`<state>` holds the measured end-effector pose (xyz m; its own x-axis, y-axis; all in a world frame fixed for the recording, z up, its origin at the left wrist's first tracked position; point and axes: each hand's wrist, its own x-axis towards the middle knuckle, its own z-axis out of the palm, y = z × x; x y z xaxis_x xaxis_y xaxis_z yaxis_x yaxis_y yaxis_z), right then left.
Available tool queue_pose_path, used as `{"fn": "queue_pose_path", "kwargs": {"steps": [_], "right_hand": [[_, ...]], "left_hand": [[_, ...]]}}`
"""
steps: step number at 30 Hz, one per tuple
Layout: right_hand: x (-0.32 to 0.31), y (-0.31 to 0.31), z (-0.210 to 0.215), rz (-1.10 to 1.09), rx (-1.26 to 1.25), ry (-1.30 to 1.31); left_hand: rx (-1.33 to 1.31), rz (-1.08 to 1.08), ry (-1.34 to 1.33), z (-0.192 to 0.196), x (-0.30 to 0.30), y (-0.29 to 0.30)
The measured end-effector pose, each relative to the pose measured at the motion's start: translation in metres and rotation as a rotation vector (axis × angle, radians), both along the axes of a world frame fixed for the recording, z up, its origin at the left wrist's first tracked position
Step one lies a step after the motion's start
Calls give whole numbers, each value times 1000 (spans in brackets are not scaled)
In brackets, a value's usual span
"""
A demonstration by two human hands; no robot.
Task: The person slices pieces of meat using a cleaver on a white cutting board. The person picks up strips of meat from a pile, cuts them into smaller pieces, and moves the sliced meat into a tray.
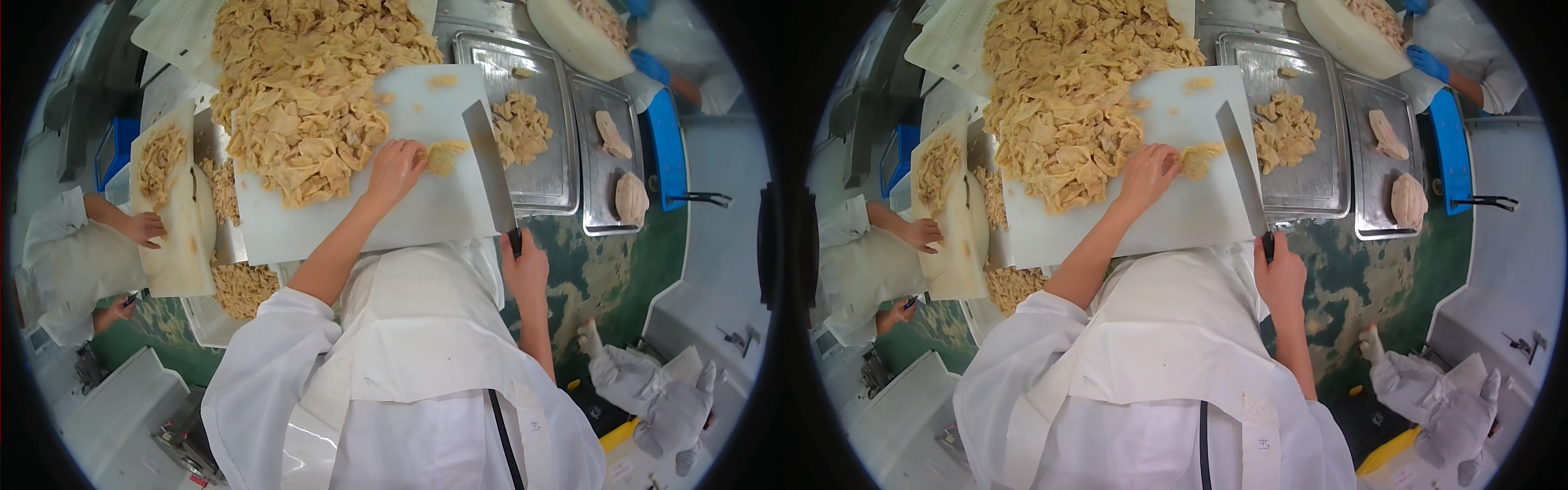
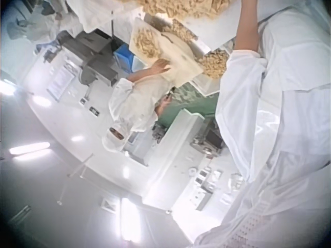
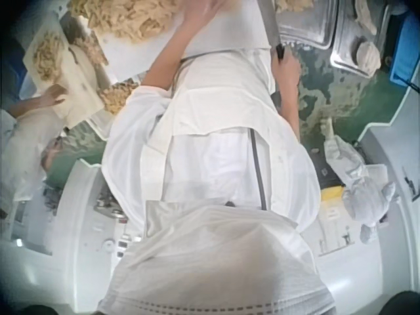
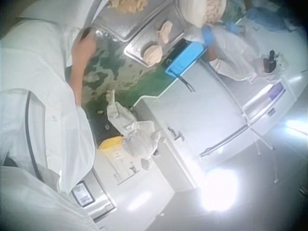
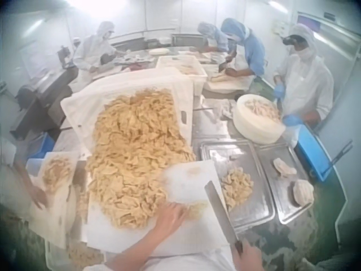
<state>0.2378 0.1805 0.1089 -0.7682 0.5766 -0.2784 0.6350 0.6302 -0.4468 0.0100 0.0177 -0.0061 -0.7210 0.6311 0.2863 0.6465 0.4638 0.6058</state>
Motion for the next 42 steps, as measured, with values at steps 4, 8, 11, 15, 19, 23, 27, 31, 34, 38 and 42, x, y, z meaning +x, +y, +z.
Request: {"fn": "queue_pose_path", "kwargs": {"steps": [4, 8, 11, 15, 19, 23, 27, 31, 34, 38, 42], "right_hand": [[-1, -10, -2, 47, 26, 114], [7, 7, -20, 114, 122, -52], [10, 6, -8, 69, 91, -39], [-2, -18, 14, 106, 17, 32], [-4, -34, -22, 205, 11, -56], [13, -26, -24, 111, 50, -41], [13, -23, -8, 68, 25, -33], [6, -29, -12, 203, -51, -33], [2, -17, -27, 182, 10, -13], [-3, 14, -24, -6, 88, 12], [5, 12, -22, -33, 74, 29]], "left_hand": [[64, 45, 9, -2, 5, -2], [29, 65, -18, -6, 5, -2], [125, 32, 53, -7, 9, -7], [152, 16, 73, -10, 9, -10], [170, -1, 69, -14, 9, -12], [92, 3, 112, -11, 9, -19], [56, 88, 200, 9, -2, -27], [-179, 323, 177, 26, -30, -47], [-376, 255, 247, 24, -30, -55], [-339, 254, 274, 11, -40, -47], [-143, 182, -152, 31, -32, -19]]}}
